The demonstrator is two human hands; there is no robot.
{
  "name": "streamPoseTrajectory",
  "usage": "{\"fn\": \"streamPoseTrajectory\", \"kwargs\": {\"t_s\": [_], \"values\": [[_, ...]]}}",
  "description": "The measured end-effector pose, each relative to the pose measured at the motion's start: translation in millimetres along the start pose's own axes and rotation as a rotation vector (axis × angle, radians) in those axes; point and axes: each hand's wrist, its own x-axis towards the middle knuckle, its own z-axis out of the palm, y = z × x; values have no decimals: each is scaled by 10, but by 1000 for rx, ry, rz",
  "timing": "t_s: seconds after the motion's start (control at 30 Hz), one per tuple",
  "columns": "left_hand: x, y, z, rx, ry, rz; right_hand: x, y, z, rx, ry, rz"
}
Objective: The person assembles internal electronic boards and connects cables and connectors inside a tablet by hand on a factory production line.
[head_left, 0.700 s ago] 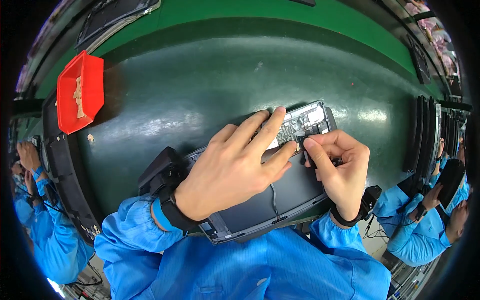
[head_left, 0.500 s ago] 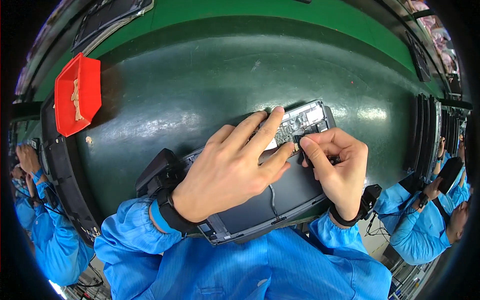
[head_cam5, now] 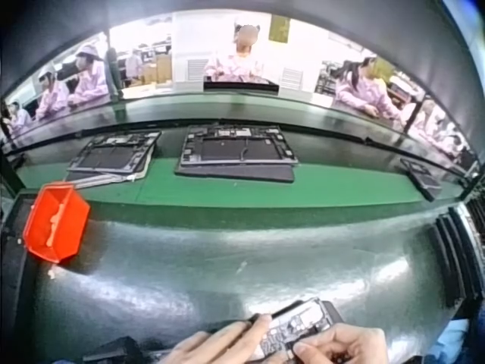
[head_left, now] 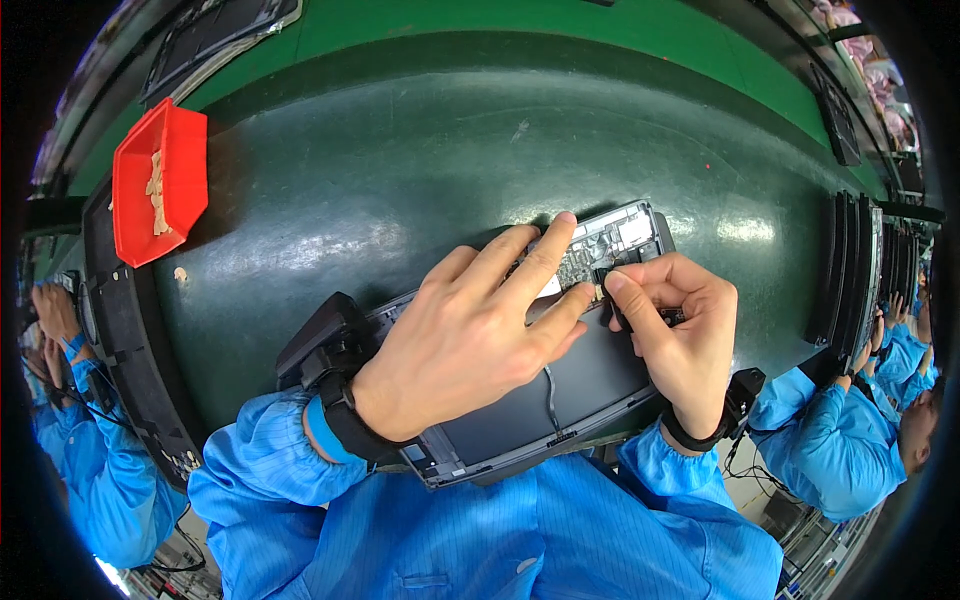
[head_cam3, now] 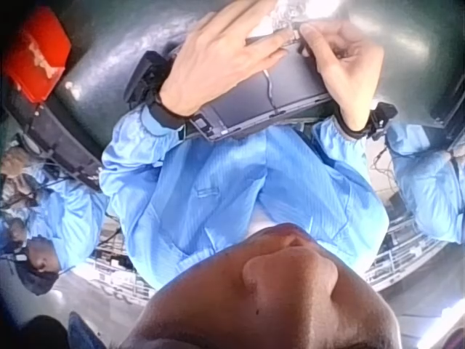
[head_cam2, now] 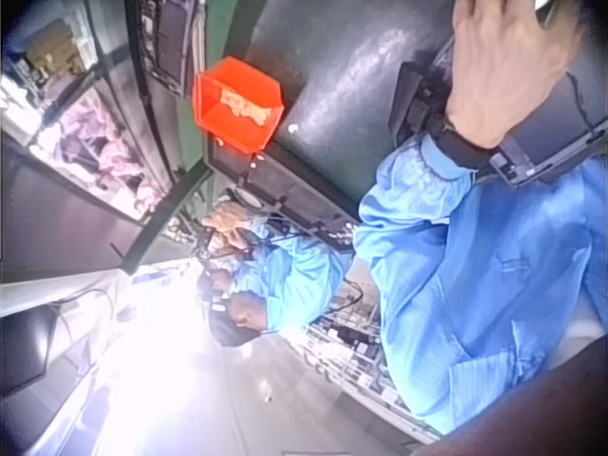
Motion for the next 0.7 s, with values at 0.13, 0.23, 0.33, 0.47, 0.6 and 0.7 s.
{"fn": "streamPoseTrajectory", "kwargs": {"t_s": [0.13,0.23,0.33,0.47,0.6,0.7], "values": [[-5,-1,-1,-4,4,-4,7,-10,-7,-22,-15,-1],[-3,-5,-2,-3,4,-2,8,-22,-9,-28,-20,2],[-4,0,0,17,6,7,16,-29,-12,-56,-33,-20],[-4,-3,11,18,12,9,34,14,-13,-72,-48,-52],[-9,4,19,18,25,10,33,48,-12,-81,-44,-82],[-12,-1,20,9,28,3,38,70,-13,-90,-49,-99]]}}
